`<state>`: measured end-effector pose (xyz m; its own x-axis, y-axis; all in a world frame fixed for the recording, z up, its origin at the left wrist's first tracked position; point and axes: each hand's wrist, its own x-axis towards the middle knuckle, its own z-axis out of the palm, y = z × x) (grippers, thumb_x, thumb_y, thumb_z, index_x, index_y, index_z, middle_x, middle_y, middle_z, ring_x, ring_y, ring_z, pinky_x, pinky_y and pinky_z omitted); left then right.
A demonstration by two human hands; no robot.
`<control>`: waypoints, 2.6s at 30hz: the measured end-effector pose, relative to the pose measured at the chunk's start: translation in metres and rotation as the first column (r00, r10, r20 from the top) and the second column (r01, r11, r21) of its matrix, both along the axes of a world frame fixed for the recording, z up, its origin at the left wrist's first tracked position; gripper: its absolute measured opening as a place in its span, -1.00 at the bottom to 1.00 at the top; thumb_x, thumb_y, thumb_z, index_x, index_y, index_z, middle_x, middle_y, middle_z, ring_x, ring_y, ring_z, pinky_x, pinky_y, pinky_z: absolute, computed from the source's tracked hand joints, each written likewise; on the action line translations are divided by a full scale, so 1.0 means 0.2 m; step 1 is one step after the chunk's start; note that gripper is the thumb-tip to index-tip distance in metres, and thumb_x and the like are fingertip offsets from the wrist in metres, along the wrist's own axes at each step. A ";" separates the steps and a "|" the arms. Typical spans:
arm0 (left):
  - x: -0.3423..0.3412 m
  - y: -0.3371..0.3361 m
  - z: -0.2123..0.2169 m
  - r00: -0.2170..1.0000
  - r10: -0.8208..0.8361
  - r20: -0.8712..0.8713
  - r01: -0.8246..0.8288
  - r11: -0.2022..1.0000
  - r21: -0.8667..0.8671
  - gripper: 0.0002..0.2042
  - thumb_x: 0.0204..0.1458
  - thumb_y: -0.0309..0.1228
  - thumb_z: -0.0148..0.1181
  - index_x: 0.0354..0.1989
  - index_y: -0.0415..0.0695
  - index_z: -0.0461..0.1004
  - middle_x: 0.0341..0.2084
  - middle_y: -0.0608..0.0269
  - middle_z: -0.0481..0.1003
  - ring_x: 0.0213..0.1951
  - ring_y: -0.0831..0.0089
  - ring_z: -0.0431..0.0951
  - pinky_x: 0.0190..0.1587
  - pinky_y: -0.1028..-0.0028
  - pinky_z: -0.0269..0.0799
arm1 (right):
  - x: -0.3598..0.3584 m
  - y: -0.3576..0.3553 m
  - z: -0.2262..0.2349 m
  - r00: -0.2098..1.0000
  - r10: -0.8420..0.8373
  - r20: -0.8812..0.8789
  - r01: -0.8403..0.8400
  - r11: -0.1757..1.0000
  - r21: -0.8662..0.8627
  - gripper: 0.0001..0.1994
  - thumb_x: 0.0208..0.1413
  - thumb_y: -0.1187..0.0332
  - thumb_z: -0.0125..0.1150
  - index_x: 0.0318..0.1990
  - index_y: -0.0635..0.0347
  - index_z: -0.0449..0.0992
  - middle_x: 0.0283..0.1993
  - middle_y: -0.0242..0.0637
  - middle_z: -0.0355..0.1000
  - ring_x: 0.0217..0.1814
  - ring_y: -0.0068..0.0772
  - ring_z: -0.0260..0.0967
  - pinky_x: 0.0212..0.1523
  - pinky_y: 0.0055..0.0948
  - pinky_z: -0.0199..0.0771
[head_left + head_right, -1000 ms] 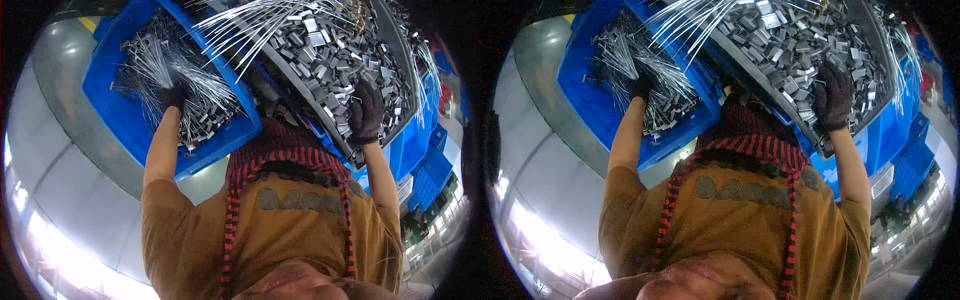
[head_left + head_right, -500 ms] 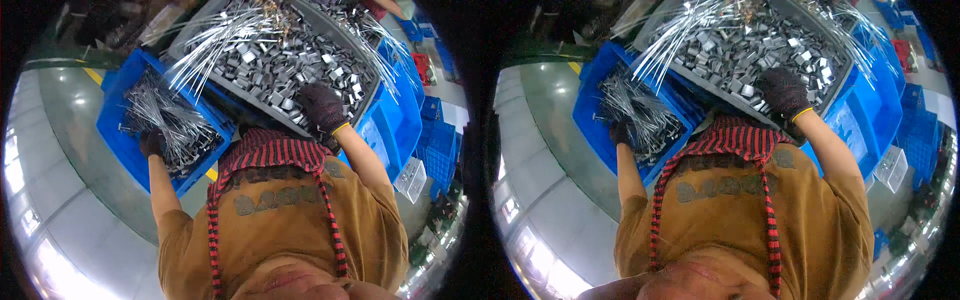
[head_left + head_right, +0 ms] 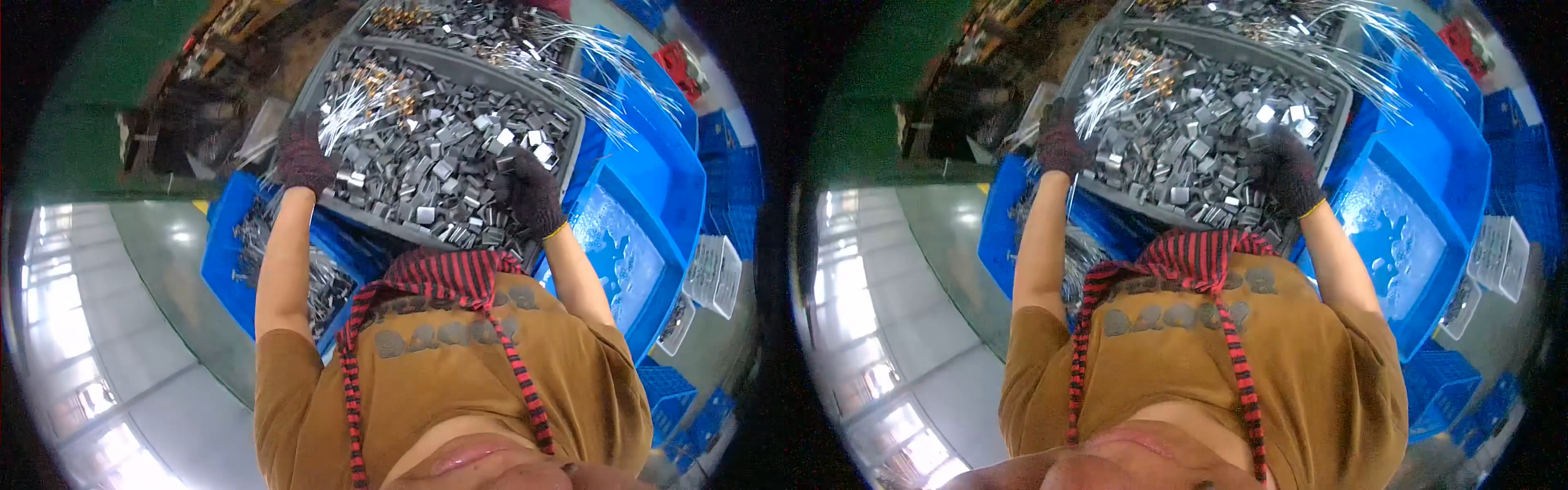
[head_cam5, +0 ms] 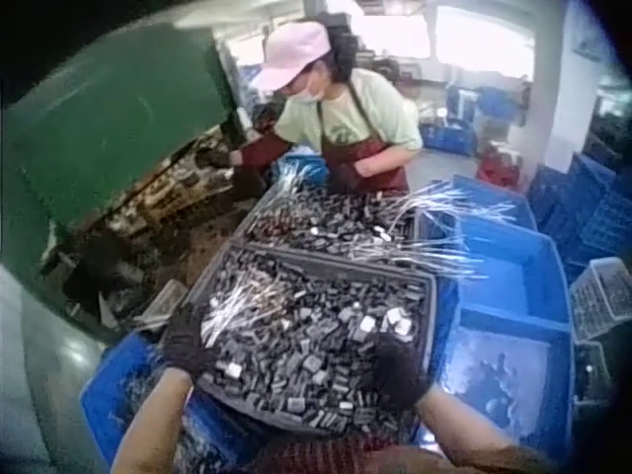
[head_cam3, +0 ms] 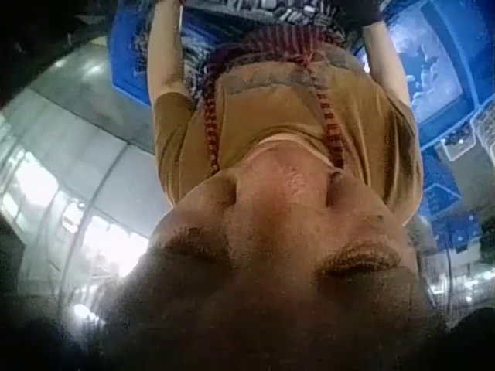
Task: The person attaches metal clips onto metal rods with brass pieces by hand, gathering the assembled rods into bundles.
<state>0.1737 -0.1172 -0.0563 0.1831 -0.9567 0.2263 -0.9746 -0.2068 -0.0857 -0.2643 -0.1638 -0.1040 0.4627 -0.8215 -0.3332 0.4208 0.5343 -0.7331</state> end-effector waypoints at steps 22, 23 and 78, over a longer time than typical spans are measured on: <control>0.03 -0.37 -0.17 0.968 0.250 0.025 -0.230 0.843 0.487 -0.40 -0.07 -0.03 0.36 0.21 0.15 0.44 0.06 -0.04 0.55 0.07 -0.04 0.58 0.10 0.02 0.49 | 0.14 -0.21 0.00 0.896 0.128 -0.426 -0.172 0.983 -0.066 -0.71 0.06 0.52 0.36 -0.02 0.17 0.62 -0.21 -0.42 0.60 -0.33 -0.64 0.47 -0.35 -0.60 0.48; 0.03 -0.36 -0.14 0.967 0.253 -0.033 -0.215 0.878 0.428 -0.33 -0.11 0.02 0.38 0.24 0.16 0.42 0.05 -0.06 0.55 0.05 -0.09 0.57 0.09 0.00 0.48 | 0.14 -0.20 0.06 0.865 0.112 -0.489 -0.203 0.970 -0.137 -0.67 0.15 0.42 0.33 0.08 0.18 0.57 -0.16 -0.41 0.60 -0.28 -0.65 0.48 -0.32 -0.63 0.47; -0.52 1.02 0.05 0.218 0.161 -0.963 -0.258 0.961 0.103 -0.66 0.22 -0.24 0.22 -0.01 -0.28 0.57 -0.37 0.16 0.63 -0.51 0.39 0.54 -0.52 0.41 0.41 | 1.07 -0.15 -0.05 0.703 -0.406 -0.584 -0.642 -0.008 -0.766 -0.71 0.05 0.19 0.17 -0.15 0.13 0.61 -0.14 -0.02 0.53 0.00 0.05 0.50 0.01 0.01 0.50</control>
<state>0.0690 0.0872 -0.0457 0.4993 -0.8386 -0.2178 -0.2395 -0.3752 0.8955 -0.0510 -0.1944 -0.1136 0.7507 -0.4854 0.4481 -0.2719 -0.8452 -0.4601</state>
